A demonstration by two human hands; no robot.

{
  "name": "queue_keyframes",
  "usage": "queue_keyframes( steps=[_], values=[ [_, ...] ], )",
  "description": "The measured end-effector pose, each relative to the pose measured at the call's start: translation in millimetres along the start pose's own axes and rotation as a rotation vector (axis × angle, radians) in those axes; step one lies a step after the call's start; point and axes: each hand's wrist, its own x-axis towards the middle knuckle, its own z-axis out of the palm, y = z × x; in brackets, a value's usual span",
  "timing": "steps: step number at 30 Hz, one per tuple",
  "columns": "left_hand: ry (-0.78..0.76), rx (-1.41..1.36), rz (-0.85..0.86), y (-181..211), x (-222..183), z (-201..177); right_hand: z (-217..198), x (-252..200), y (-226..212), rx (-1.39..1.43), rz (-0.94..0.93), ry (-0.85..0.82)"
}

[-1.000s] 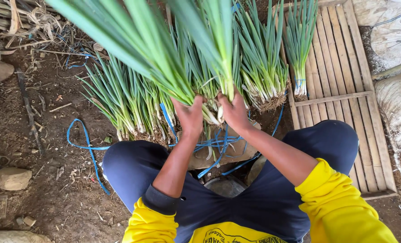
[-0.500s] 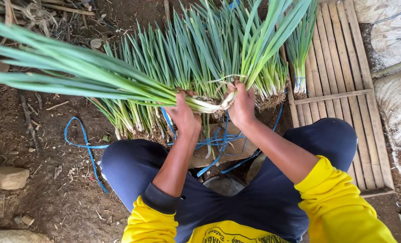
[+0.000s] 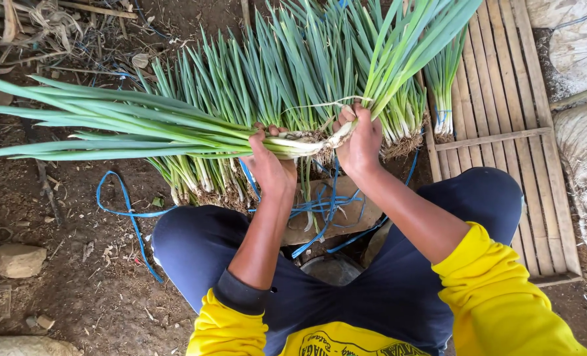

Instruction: Bundling green onions by hand using plastic string

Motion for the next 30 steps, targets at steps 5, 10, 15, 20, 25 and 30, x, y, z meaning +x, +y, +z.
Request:
queue_keyframes(
  steps=[5, 10, 15, 20, 25, 30],
  values=[
    [-0.01, -0.045, 0.021, 3, -5, 9, 9, 1, -1, 0.033, -0.022, 0.015],
    [0.003, -0.055, 0.055, 6, 2, 4, 7, -1, 3, 0.034, -0.022, 0.044],
    [0.052, -0.039, 0.046, 5, 7, -1, 7, -1, 5, 0.066, -0.028, 0.076],
    [0.08, 0.076, 0.119, 80, 18, 12, 1, 13, -44, -0.058, -0.026, 0.265],
    [-0.017, 0.012, 0.116, 113, 5, 31, -26, 35, -22, -0.328, 0.03, 0.341],
    [-0.129, 0.208, -0.137, 135, -19, 55, 12, -2, -29, -0.794, -0.073, 0.15]
  ],
)
